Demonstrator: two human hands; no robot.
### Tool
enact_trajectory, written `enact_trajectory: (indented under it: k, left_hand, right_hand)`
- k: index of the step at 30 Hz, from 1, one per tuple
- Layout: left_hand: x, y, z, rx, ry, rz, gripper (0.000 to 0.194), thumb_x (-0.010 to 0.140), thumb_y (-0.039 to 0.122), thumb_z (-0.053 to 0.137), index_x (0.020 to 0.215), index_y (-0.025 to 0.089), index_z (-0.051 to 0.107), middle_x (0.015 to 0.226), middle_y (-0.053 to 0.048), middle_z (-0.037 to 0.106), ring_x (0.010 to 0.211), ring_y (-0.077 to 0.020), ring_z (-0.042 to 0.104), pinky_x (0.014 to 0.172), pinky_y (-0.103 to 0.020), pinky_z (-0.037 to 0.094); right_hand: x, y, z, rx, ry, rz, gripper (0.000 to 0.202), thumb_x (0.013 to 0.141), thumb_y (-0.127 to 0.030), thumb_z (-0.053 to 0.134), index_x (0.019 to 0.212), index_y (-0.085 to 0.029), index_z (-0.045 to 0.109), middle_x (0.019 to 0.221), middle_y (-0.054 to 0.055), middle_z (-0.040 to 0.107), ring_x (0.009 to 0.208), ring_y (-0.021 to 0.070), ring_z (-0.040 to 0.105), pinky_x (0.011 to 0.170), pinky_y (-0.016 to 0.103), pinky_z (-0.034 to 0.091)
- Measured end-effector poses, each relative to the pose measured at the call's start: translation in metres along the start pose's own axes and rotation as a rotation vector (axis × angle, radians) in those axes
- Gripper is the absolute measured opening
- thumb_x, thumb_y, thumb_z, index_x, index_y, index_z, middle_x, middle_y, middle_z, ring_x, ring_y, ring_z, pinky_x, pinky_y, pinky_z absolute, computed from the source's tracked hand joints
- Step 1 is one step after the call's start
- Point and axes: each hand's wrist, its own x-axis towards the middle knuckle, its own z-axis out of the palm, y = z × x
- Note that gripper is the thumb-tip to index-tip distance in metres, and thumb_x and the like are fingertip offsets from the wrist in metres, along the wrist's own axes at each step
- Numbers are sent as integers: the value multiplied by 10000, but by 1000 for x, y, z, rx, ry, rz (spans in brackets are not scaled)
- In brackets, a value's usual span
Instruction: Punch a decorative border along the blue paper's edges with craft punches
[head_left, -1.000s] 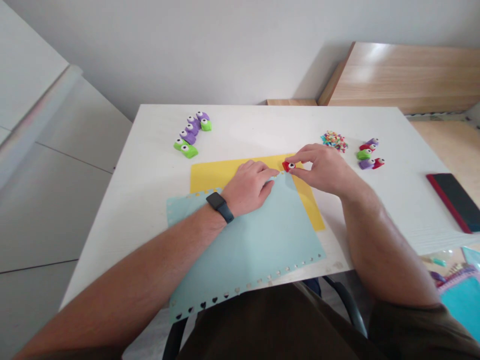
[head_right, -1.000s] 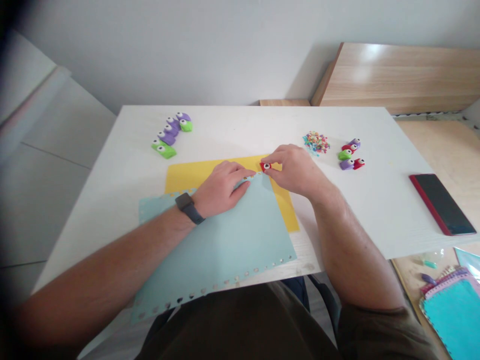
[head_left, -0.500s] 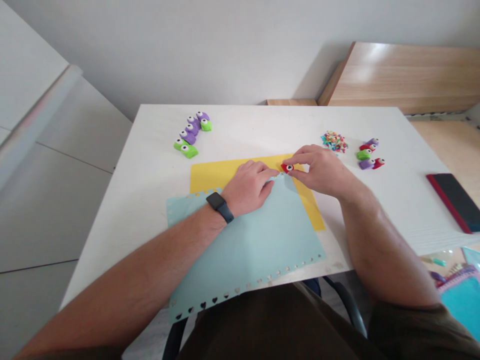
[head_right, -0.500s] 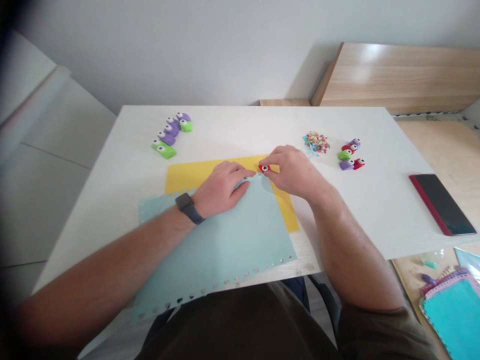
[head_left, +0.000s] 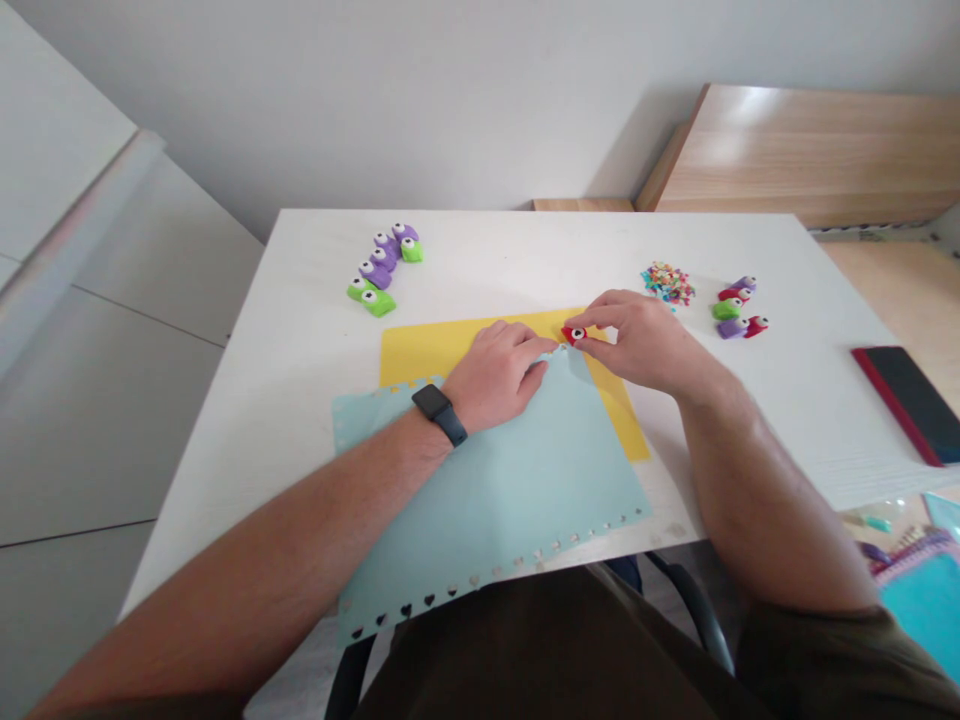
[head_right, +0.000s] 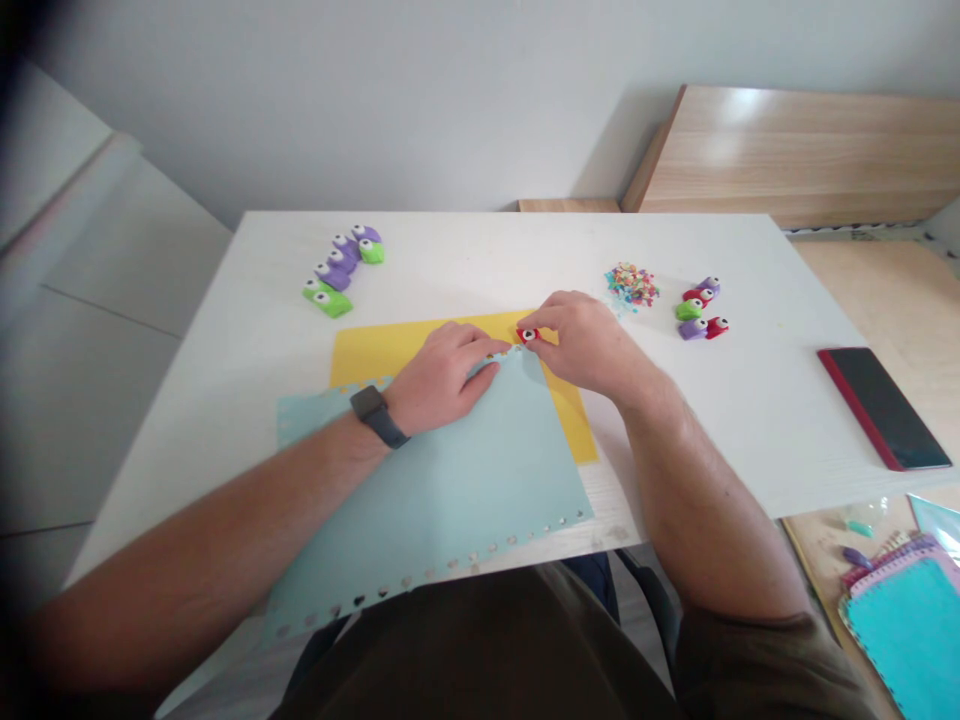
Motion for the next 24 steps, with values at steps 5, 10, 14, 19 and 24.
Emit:
enact_trajectory:
  k: [5, 10, 14, 19, 24]
  left_hand:
    - [-1, -1, 0, 2, 3, 4, 329, 1062, 278, 488, 1299, 200, 703, 1154, -116, 694, 1090, -280, 603, 1024, -489, 481]
    - [0, -1, 0, 6, 5, 8, 334, 1061, 274, 487, 1306, 195, 700, 1151, -116, 691, 1084, -278, 602, 1019, -483, 483]
    - [-1, -1, 0, 0, 3, 6, 328, 1056, 271, 489, 1297, 206, 702, 1149, -117, 690, 1086, -279, 605, 1015, -486, 484]
    - [-1, -1, 0, -6, 4, 7, 328, 1056, 272, 490, 1297, 202, 701, 1149, -117, 691, 1088, -279, 607, 1017, -489, 485]
    - [0, 0, 0, 6, 1, 7, 335, 1060, 277, 486, 1302, 191, 701, 1146, -120, 692, 1081, -279, 605, 1011, -488, 487]
  right_hand:
    - [0, 1, 1, -4, 14, -3, 187, 918, -223, 721, 1038, -240, 864, 1032, 87, 813, 942, 249, 735, 911, 386, 536]
    - [0, -1, 0, 3, 21, 13, 181, 914, -231, 724, 1026, -237, 866, 1012, 82, 813, 917, 244, 737, 886, 379, 542]
    - [0, -2, -2, 5, 15, 38, 185, 907, -236, 729, 1030, -245, 867, 1003, 76, 814, 901, 241, 735, 859, 377, 542]
    - [0, -2, -2, -2, 11, 59, 180, 912, -246, 728, 1028, -248, 866, 996, 69, 812, 886, 234, 729, 849, 372, 533]
    - [0, -2, -1, -16, 4, 43, 187, 916, -247, 722, 1038, -237, 864, 990, 77, 805, 880, 234, 722, 833, 366, 524]
